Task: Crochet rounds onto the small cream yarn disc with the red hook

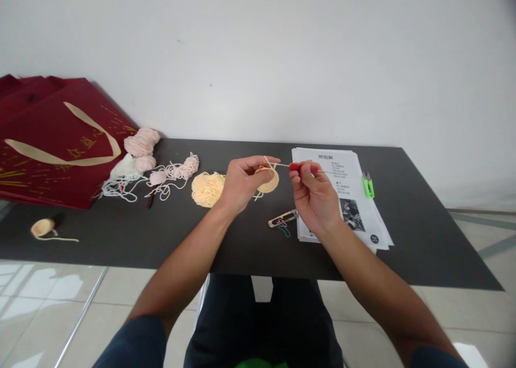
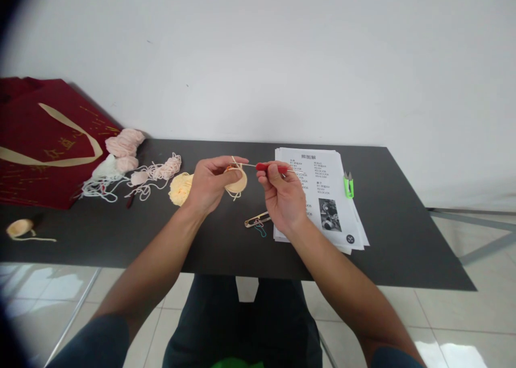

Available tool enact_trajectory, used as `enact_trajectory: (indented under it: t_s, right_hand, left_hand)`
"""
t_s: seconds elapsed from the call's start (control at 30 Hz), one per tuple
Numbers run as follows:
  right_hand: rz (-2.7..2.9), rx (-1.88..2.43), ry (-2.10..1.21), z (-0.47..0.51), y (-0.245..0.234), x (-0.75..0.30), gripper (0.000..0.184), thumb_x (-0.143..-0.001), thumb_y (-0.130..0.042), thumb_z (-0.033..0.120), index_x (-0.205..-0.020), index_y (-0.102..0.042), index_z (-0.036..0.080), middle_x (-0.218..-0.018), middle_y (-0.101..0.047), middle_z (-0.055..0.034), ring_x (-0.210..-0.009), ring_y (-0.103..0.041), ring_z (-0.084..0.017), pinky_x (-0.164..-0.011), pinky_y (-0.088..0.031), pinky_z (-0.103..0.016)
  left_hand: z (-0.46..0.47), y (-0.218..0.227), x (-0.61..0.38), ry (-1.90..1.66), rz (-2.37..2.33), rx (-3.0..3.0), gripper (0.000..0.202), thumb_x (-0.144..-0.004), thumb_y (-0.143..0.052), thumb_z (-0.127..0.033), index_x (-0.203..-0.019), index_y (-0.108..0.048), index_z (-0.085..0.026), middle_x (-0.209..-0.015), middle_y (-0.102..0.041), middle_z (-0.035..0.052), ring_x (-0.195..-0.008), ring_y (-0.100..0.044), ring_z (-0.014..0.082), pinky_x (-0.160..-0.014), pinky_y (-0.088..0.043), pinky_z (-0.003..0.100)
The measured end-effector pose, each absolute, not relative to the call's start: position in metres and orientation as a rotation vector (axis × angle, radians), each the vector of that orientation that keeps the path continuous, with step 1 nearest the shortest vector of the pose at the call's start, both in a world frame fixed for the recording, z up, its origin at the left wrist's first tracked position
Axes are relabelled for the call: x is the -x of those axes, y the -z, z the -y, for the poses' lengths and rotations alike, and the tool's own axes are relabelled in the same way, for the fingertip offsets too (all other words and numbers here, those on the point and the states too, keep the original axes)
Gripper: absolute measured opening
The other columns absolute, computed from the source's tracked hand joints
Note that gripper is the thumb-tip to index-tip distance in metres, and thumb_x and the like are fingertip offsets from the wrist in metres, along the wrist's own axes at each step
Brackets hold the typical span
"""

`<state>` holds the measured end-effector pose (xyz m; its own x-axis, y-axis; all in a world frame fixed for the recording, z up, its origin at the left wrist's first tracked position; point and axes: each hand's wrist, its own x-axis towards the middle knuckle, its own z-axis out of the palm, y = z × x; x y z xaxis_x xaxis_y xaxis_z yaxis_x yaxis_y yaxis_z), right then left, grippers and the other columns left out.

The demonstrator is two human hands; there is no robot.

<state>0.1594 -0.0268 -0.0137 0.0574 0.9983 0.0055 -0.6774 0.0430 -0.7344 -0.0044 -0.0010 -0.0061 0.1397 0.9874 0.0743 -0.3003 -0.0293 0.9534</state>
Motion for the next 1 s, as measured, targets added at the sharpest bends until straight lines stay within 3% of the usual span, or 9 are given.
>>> enact_trajectory:
  t_s: [0.13, 0.27, 0.43, 0.77, 1.0]
  right_hand:
    - [0.692, 0.699, -1.322, 0.032, 0.015, -0.153, 0.020, -0.083, -0.087, 0.036, -0.091, -0.073, 0.024, -0.092, -0.079, 0.0022, -0.078, -0.073, -0.005, -0.075, -0.063, -0.011]
    - [0.715, 0.715, -1.287, 0.034, 0.016, -0.150, 0.020, -0.084, -0.086, 0.036, -0.092, -0.073, 0.024, -0.092, -0.080, 0.0013, -0.078, -0.073, -0.006, -0.076, -0.063, -0.012]
    - [0.717, 0.721, -1.259, 0.034, 0.015, -0.149, 0.018, -0.084, -0.086, 0.034, -0.090, -0.072, 0.024, -0.092, -0.079, 0.0019, -0.077, -0.073, -0.007, -0.074, -0.063, -0.015]
    - [0.836, 0.624, -1.113, 0.037, 0.012, -0.151, 0.013, -0.087, -0.083, 0.027, -0.087, -0.071, 0.025, -0.091, -0.075, 0.0014, -0.071, -0.066, -0.008, -0.063, -0.055, -0.018]
    - [0.940, 0.701, -0.906, 0.037, 0.014, -0.153, 0.017, -0.088, -0.082, 0.037, -0.088, -0.069, 0.027, -0.091, -0.073, 0.0005, -0.069, -0.065, -0.011, -0.061, -0.053, -0.025]
  left_hand:
    - [0.002, 0.007, 0.001, -1.345, -0.841, -1.072, 0.059, -0.068, -0.085, -0.019, -0.126, -0.074, -0.024, -0.080, -0.070, -0.0022, -0.064, -0.056, 0.0083, -0.062, -0.045, 0.023]
    - [0.005, 0.007, -0.001, -1.366, -0.876, -1.082, 0.069, -0.070, -0.084, -0.022, -0.137, -0.067, -0.023, -0.081, -0.069, -0.0027, -0.062, -0.055, 0.0078, -0.059, -0.044, 0.022]
    - [0.008, 0.005, -0.004, -1.384, -0.920, -1.130, 0.059, -0.069, -0.080, -0.019, -0.128, -0.072, -0.021, -0.084, -0.069, -0.0014, -0.066, -0.057, 0.0091, -0.061, -0.046, 0.023]
    - [0.012, 0.002, -0.006, -1.467, -0.995, -1.177, 0.046, -0.069, -0.075, -0.014, -0.115, -0.075, -0.022, -0.077, -0.061, -0.0040, -0.060, -0.049, 0.0076, -0.055, -0.040, 0.022]
    - [0.013, 0.003, -0.005, -1.499, -0.986, -1.152, 0.045, -0.070, -0.075, -0.015, -0.113, -0.076, -0.024, -0.078, -0.063, -0.0028, -0.062, -0.051, 0.0087, -0.058, -0.043, 0.023]
